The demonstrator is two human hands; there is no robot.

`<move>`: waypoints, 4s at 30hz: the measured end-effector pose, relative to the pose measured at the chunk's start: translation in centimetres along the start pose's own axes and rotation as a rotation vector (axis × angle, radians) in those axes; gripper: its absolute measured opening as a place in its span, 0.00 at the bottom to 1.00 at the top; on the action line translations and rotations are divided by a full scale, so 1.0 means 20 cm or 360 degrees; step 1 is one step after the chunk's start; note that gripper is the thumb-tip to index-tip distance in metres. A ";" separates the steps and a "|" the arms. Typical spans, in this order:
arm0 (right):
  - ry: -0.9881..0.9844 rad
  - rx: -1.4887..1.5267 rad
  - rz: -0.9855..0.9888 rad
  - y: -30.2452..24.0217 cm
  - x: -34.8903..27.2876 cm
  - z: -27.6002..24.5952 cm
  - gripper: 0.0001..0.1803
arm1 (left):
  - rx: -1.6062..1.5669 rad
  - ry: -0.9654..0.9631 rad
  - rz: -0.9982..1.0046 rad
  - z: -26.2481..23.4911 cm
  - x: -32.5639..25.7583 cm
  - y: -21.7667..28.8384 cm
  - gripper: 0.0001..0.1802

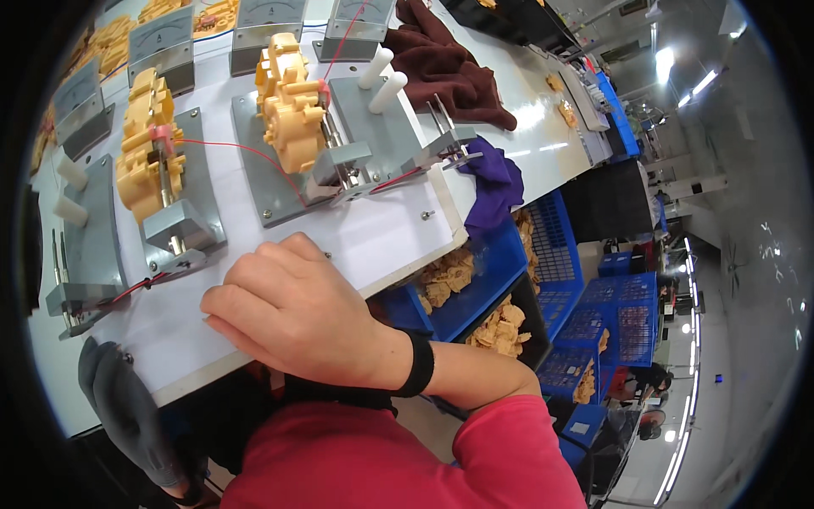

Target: The person picks up yellow plastic electrical components from a bin and places them into a testing jig on a white workbench. They connect red and black wires to the components and operate a lever on the jig, repeating this process for multiple units.

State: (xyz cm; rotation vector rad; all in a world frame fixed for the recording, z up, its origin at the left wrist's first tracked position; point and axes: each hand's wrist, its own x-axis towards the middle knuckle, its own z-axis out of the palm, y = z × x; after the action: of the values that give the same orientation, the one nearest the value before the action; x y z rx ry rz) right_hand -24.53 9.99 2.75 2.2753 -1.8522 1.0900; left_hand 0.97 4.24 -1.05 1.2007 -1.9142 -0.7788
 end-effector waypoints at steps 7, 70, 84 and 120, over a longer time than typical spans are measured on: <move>0.0016 0.0004 -0.0013 0.00 0.00 0.00 0.11 | 0.0283 -0.0095 0.0195 -0.05 0.00 -0.04 0.18; 0.0087 0.0102 -0.0032 0.02 0.00 0.02 0.13 | 0.0036 0.0114 0.0030 0.02 0.03 0.06 0.16; 0.0036 0.0040 -0.0034 0.00 0.01 0.00 0.12 | 0.0165 0.0096 0.0173 0.01 0.06 0.09 0.15; 0.0371 0.0739 0.0226 -0.05 -0.01 -0.04 0.18 | 0.0073 -0.0155 0.0513 -0.20 0.14 0.27 0.19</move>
State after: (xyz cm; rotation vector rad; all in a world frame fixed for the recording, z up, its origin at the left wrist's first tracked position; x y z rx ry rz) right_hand -24.11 10.77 3.70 2.1096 -1.8389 1.8893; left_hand 1.00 3.15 6.16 0.8614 -2.1460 -0.6315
